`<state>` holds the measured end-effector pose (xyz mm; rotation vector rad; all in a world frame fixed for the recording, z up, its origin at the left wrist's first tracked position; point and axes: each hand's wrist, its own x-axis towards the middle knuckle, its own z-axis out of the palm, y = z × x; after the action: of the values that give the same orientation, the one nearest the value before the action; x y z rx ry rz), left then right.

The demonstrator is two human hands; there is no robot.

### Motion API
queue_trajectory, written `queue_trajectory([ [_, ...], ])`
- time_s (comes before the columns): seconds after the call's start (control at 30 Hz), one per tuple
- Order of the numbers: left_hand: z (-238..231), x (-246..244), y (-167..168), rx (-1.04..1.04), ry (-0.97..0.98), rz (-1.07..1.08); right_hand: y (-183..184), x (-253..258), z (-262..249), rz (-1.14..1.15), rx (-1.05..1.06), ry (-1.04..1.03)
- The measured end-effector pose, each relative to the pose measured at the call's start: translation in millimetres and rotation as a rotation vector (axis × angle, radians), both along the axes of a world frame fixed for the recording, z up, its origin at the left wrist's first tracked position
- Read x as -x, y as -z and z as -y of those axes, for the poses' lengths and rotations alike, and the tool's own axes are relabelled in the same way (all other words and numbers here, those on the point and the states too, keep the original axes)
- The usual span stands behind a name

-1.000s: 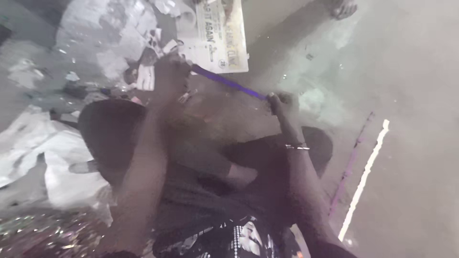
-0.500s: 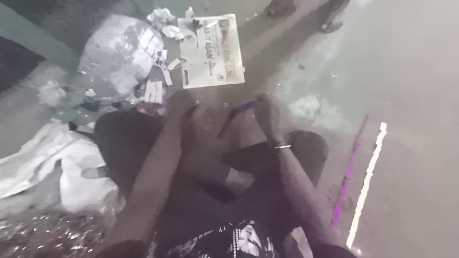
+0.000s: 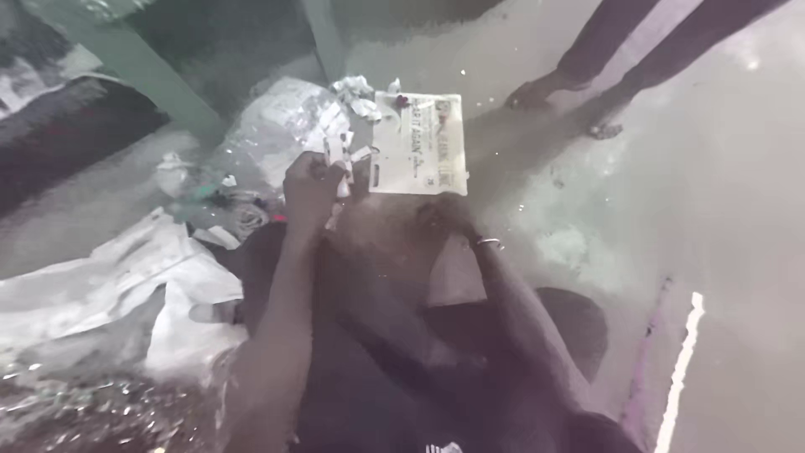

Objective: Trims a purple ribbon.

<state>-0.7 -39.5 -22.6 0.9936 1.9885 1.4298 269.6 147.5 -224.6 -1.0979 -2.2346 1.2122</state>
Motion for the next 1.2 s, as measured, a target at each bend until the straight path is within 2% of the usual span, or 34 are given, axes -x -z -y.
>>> queue_trajectory([
  [0.03, 0, 2, -2, -0.038, 0.007, 0.024, -44, 26, 4, 0.166, 0.044, 0.204],
  [0.07, -1, 3, -4, -0.054, 0.015, 0.037, -67, 43, 20, 0.223, -0.073, 0.277],
  [0.1, -2, 4, -5, -0.042, 0.02, 0.049, -81, 50, 48, 0.257, -0.237, 0.195],
  [0.17, -5, 3, -6, 0.022, 0.011, 0.078, -94, 59, 105, 0.236, -0.446, -0.139],
  [0.23, -1, -3, -5, 0.013, 0.05, 0.053, -117, 80, 132, 0.459, -0.379, -0.615],
  [0.3, 2, -7, -2, -0.069, 0.11, 0.023, -82, 90, 111, 0.438, -0.394, -0.915],
  [0.33, -4, -4, 0, -0.09, 0.102, -0.006, -63, 92, 87, 0.412, -0.42, -0.903],
  [0.4, -11, 2, 3, -0.078, 0.081, -0.024, -35, 97, 25, 0.433, -0.602, -0.712],
  [0.47, -12, 2, 3, -0.073, 0.063, -0.062, -48, 101, -26, 0.597, -0.755, -0.479],
  [0.5, -12, 2, 1, -0.073, 0.053, -0.077, -57, 99, -38, 0.624, -0.766, -0.299],
  [0.6, -8, 3, -10, -0.061, 0.042, -0.061, -73, 83, -10, 0.456, -0.578, 0.389],
  [0.67, -4, 1, -13, -0.059, 0.055, -0.04, -52, 62, 40, 0.4, -0.545, 0.766],
  [0.7, -3, 0, -11, -0.075, 0.056, -0.036, -68, 49, 70, 0.555, -0.232, 0.777],
  [0.73, -3, -1, -9, -0.09, 0.068, -0.02, -57, 38, 88, 0.616, -0.09, 0.861],
  [0.8, -5, 1, -4, -0.116, 0.092, 0.006, -6, 32, 92, 0.679, -0.121, 1.072],
  [0.83, -6, 1, -1, -0.125, 0.104, 0.005, 2, 39, 90, 0.669, -0.154, 1.07],
  [0.87, -7, 1, 0, -0.13, 0.117, 0.007, -5, 53, 87, 0.608, -0.159, 1.001],
  [0.93, -8, -2, 4, -0.141, 0.14, 0.039, -46, 87, 75, 0.443, -0.089, 0.806],
  [0.97, -10, -3, 7, -0.13, 0.155, 0.066, -60, 106, 64, 0.384, -0.1, 0.629],
  [1.0, -13, -4, 10, -0.096, 0.17, 0.092, -39, 124, 50, 0.225, -0.382, 0.554],
  [1.03, -16, -6, 13, -0.048, 0.192, 0.122, -34, 138, 40, 0.185, -0.56, 0.445],
  [1.07, -17, -8, 17, -0.012, 0.221, 0.15, -62, 145, 44, 0.358, -0.5, 0.313],
  [1.1, -21, -11, 21, 0.007, 0.244, 0.172, -120, 152, 45, 0.619, -0.163, 0.146],
  [1.13, -23, -14, 23, 0.029, 0.26, 0.18, -98, 142, 43, 0.293, -0.362, 0.227],
  [1.17, -24, -18, 23, 0.058, 0.266, 0.162, -87, 125, 38, 0.059, -0.382, 0.258],
  [1.2, -24, -23, 23, 0.089, 0.263, 0.128, -82, 103, 36, -0.065, -0.341, 0.281],
])
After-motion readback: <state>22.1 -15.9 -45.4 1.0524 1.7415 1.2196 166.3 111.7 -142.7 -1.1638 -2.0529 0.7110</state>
